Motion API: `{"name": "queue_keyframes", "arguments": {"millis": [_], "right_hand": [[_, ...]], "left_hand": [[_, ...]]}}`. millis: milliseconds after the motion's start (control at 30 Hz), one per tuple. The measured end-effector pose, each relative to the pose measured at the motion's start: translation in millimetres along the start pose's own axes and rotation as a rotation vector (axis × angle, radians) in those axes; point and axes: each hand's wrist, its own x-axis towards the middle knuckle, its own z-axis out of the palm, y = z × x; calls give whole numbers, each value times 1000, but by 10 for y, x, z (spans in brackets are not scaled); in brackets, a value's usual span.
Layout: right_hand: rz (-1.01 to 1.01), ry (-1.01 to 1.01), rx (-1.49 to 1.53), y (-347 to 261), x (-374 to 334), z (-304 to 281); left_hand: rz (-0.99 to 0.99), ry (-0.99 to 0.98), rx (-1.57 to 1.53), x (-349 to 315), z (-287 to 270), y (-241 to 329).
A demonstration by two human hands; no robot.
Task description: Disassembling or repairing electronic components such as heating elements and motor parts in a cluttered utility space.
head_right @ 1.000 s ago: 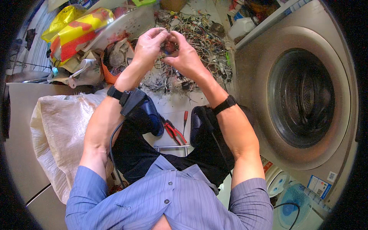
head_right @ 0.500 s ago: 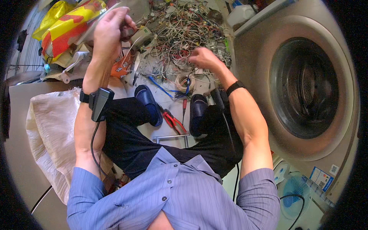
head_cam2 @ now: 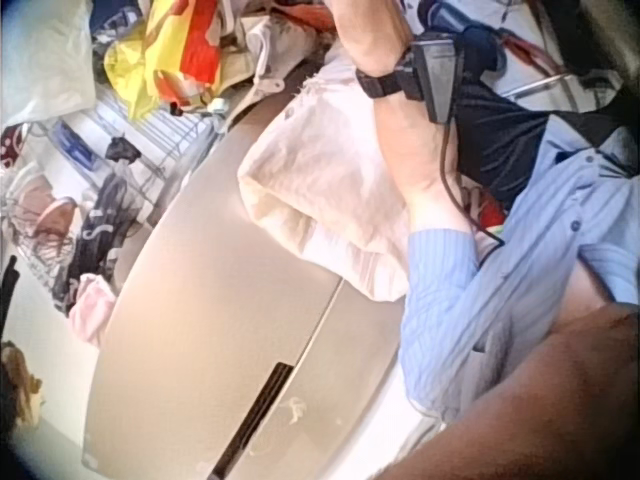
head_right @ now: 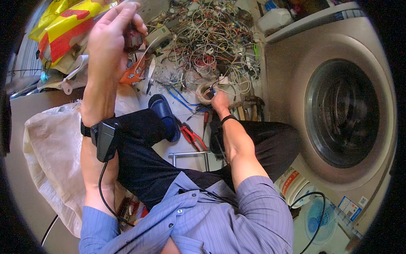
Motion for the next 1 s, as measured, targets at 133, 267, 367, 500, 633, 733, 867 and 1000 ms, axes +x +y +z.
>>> {"name": "queue_keyframes", "arguments": {"millis": [133, 267, 367, 500, 633, 733, 867, 1000], "right_hand": [[-17, 99, 152, -202, 83, -557], [-124, 142, -133, 199, 417, -1223], [-286, -199, -601, -143, 315, -1725], [-509, -173, -719, -600, 118, -2619], [-835, -200, -217, -1301, -627, -3259], [-690, -260, 470, -1404, -966, -3407], [-661, -287, 892, -1702, -1208, -3325], [-750, -310, 1011, -1927, -1329, -3168]], "left_hand": [[-30, -17, -37, -10, -249, 44], [143, -129, -35, 102, -171, 8], [75, -146, -75, 20, -284, 18], [-25, -150, -114, -46, -244, 29], [-238, -286, 89, -250, -247, 103], [-303, -330, 114, -277, -106, -49], [-316, -370, 233, -284, -173, -170], [-403, -437, 229, -395, 48, -144]]}}
